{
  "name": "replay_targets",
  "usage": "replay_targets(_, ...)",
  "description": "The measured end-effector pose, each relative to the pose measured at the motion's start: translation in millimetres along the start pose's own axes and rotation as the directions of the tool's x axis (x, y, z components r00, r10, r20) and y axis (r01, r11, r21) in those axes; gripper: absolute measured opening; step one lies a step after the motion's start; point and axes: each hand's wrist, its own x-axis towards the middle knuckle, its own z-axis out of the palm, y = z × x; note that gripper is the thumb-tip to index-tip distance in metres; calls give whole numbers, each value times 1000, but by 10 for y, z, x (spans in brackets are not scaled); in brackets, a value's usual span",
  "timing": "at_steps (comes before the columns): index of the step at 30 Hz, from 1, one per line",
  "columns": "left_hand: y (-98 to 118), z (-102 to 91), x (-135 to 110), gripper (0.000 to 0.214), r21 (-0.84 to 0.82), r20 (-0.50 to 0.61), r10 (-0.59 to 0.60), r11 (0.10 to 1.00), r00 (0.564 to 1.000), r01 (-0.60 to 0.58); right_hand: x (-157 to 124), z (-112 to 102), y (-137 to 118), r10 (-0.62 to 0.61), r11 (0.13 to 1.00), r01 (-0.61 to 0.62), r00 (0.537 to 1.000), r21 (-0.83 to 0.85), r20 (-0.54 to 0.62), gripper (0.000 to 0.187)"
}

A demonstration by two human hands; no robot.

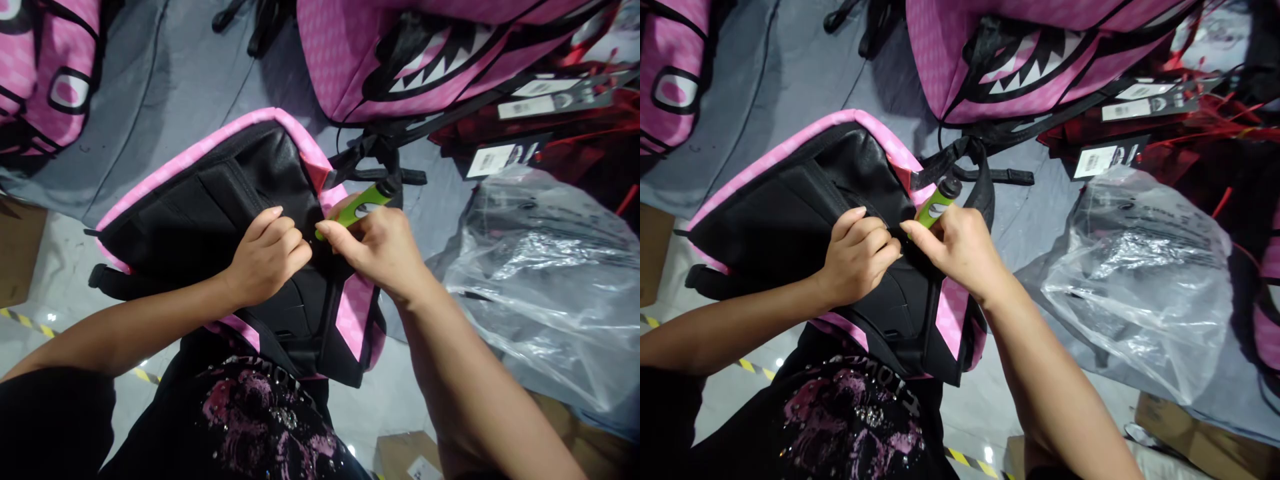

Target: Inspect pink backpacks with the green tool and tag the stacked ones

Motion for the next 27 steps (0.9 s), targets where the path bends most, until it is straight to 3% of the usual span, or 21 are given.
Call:
replay_targets(8, 16, 3, 12, 7, -10, 0, -21, 1000, 1000, 21, 16, -36, 32, -56, 998, 57, 998, -38, 21, 40)
replay_targets(14, 20, 8, -4, 4, -60, 7, -24, 998, 1000, 24, 10, -80, 19, -9, 999, 10, 1000, 47, -26, 50)
replay_targets(18, 28, 1, 8, 5, -51, 12, -39, 998, 999, 40, 4, -47, 6, -21, 999, 22, 999, -31, 34, 52)
replay_targets(27, 23, 3, 34, 8, -49, 24, -38, 998, 999, 39, -13, -45, 39, -45, 994, 44, 999, -99, -4, 44)
